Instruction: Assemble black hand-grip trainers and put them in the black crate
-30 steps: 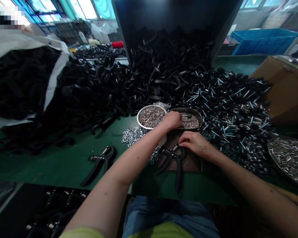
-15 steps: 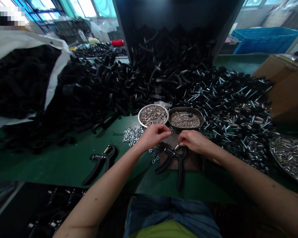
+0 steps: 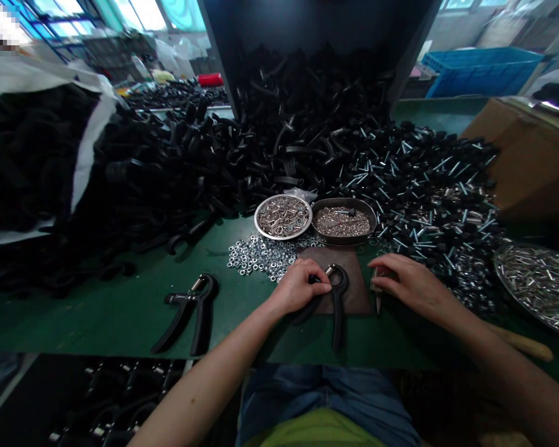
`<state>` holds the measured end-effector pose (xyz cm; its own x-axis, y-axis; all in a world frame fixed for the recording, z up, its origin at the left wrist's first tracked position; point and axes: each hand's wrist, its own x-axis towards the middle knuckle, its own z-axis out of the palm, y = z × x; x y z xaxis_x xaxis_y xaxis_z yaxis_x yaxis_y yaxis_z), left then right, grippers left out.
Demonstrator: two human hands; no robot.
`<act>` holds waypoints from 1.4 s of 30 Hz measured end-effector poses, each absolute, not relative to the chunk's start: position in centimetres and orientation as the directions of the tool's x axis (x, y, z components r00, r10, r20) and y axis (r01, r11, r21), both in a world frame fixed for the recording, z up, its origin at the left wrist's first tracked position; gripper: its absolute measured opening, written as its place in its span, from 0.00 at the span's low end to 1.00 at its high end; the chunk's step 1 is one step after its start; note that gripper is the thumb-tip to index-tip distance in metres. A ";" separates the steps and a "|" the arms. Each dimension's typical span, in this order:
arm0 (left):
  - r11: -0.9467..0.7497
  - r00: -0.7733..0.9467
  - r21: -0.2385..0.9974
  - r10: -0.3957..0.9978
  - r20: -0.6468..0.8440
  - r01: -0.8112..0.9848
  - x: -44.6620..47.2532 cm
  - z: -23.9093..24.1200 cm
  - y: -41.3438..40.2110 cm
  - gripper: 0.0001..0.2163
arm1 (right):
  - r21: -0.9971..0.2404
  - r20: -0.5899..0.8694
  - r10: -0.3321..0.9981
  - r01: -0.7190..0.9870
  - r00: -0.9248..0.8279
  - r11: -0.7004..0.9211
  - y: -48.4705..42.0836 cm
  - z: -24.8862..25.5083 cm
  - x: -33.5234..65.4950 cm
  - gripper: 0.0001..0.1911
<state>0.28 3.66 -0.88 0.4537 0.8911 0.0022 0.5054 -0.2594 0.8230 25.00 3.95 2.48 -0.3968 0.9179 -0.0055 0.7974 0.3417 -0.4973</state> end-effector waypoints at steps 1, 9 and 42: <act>-0.254 0.451 0.821 0.893 -0.004 0.511 0.3 -0.9 3.6 0.04 | -0.452 0.007 0.925 0.824 -0.379 0.342 2.9 2.2 26.4 0.11; -0.227 0.454 0.822 0.890 -0.043 0.522 0.8 -0.7 3.6 0.02 | -0.095 0.056 0.958 0.954 -0.281 0.285 -1.9 -2.3 32.8 0.13; -0.190 0.267 0.720 0.964 0.007 0.667 1.2 -0.6 2.2 0.12 | -0.468 0.200 0.936 0.811 -0.289 0.350 -1.8 6.3 23.0 0.17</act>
<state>1.18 2.17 -0.65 0.2668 0.9637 0.0068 0.6671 -0.1897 0.7204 22.96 -1.83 6.31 -0.2890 0.9363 0.1997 0.8111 0.3503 -0.4685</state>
